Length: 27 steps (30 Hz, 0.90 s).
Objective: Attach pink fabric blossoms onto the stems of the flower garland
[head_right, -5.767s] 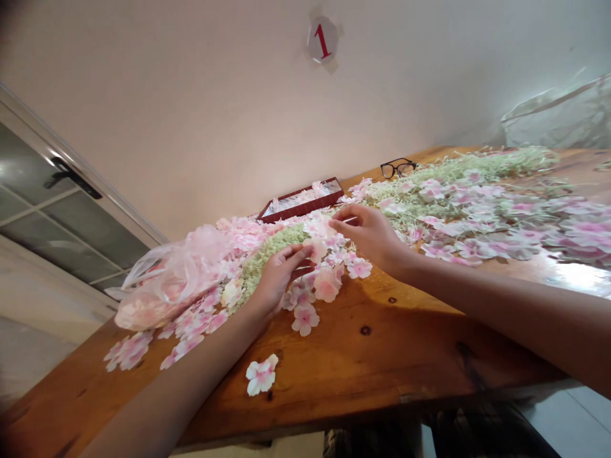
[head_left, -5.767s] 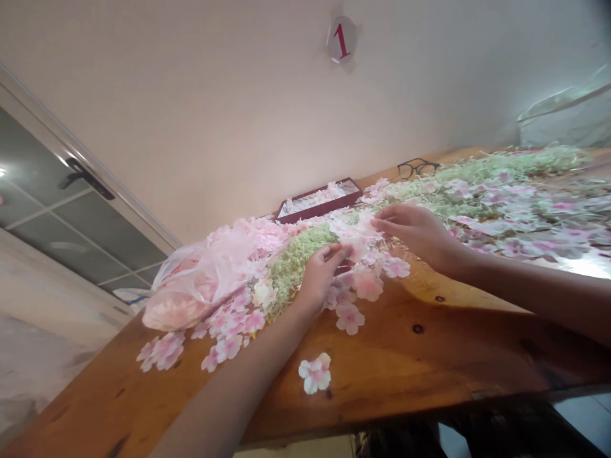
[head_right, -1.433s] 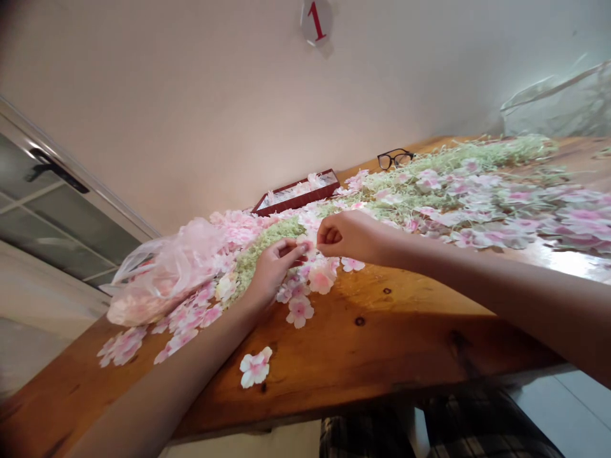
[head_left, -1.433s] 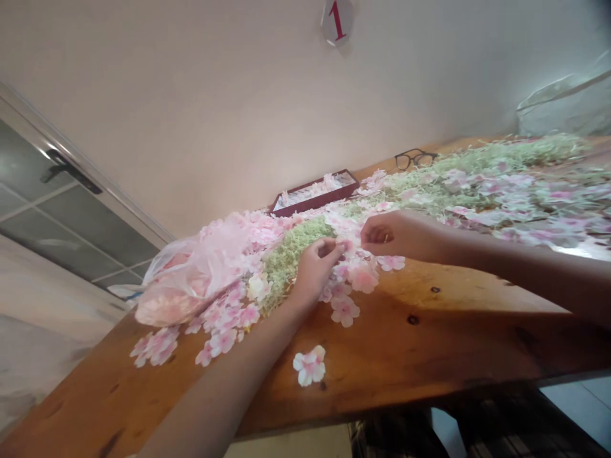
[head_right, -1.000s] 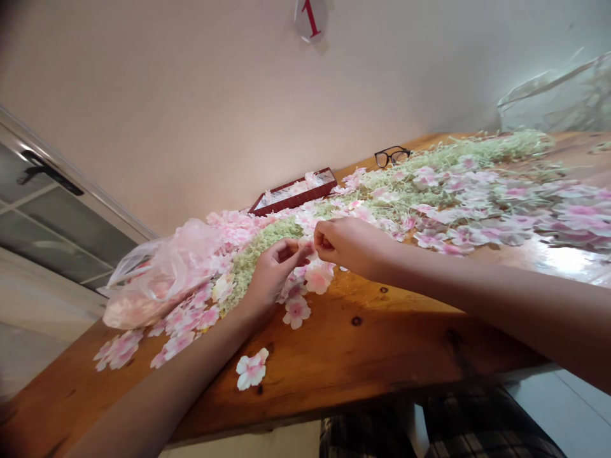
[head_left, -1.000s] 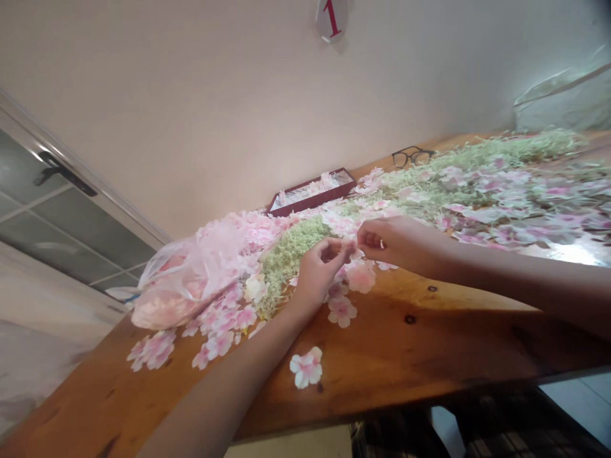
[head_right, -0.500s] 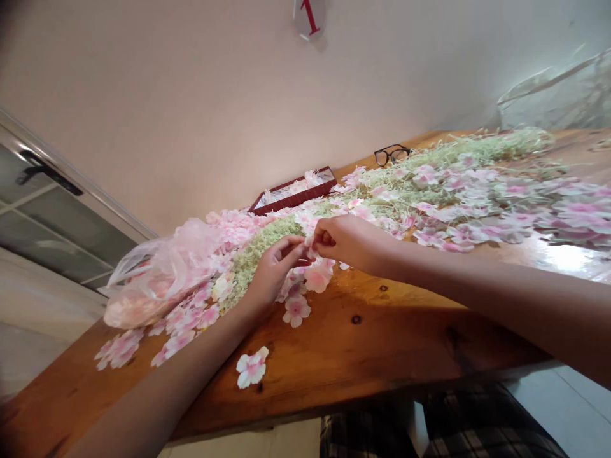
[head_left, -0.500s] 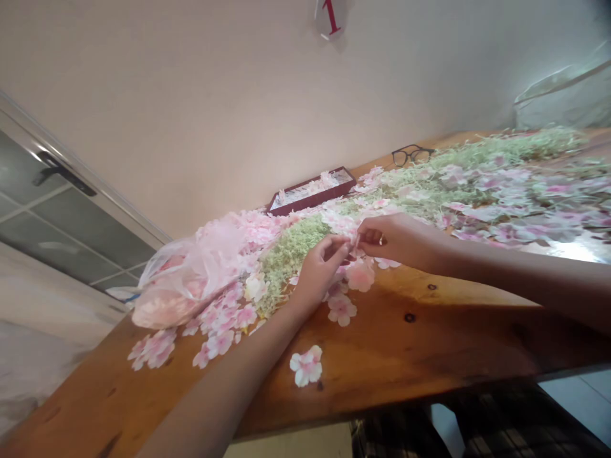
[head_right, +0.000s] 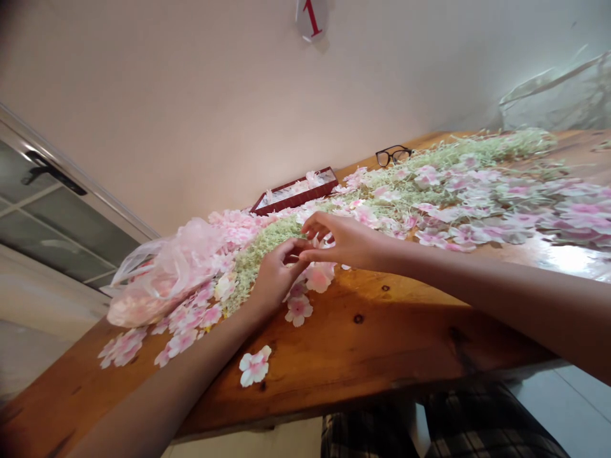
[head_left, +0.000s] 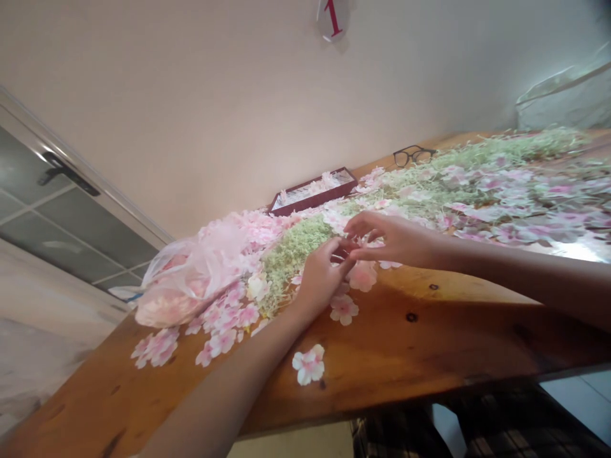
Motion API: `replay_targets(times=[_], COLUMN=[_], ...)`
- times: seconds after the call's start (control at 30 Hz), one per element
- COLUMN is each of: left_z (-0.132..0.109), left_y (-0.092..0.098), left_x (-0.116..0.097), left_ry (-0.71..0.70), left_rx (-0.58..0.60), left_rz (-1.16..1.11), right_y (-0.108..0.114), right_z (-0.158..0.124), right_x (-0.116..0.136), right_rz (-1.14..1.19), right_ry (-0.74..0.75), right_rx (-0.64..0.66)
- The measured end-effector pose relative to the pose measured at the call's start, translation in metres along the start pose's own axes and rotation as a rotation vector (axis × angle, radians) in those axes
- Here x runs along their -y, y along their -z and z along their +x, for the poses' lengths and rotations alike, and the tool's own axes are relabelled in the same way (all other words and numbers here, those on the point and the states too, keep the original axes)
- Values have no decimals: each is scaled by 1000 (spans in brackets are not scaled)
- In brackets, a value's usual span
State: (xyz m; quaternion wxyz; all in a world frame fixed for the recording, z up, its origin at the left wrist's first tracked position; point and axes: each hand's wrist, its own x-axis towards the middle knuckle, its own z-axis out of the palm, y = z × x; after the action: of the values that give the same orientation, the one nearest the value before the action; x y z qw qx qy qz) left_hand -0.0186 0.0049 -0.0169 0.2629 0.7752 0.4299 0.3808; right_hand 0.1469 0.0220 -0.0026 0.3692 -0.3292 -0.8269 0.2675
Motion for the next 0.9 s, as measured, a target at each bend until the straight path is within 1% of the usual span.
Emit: replay_targets(times=[0.1, 0.2, 0.3, 0.4, 0.47, 0.53, 0.57, 0.67, 0.73, 0.8, 0.9], left_z=[0, 0, 0, 1, 3, 5, 6, 7, 7, 6, 5], left_y=[0, 1, 1, 1, 3, 5, 5, 7, 8, 7, 7], left_x=[-1, -1, 0, 1, 3, 6, 7, 9, 10, 11, 11], left_ry=[-12, 17, 44, 61, 79, 81, 59, -69, -118, -118, -93], left_rx=[-47, -96, -100, -92, -60, -1, 34, 147, 198, 212, 201], left_rz=[47, 55, 44, 15, -3, 23, 59, 217, 293, 320, 291], right_y=[1, 3, 3, 3, 3, 5, 6, 10, 11, 12, 11], right_z=[1, 2, 2, 1, 2, 3, 3, 5, 7, 7, 8], right_x=[0, -2, -3, -3, -3, -4, -5, -7, -9, -10, -11], right_rz=[-38, 25, 60, 17, -15, -44, -58, -98, -93, -46, 40], right_ry=[-94, -176, -221, -233, -239, -239, -233, -212, -214, -223, -244], right_rx=[47, 39, 42, 12, -20, -52, -65, -103, -111, -98, -76])
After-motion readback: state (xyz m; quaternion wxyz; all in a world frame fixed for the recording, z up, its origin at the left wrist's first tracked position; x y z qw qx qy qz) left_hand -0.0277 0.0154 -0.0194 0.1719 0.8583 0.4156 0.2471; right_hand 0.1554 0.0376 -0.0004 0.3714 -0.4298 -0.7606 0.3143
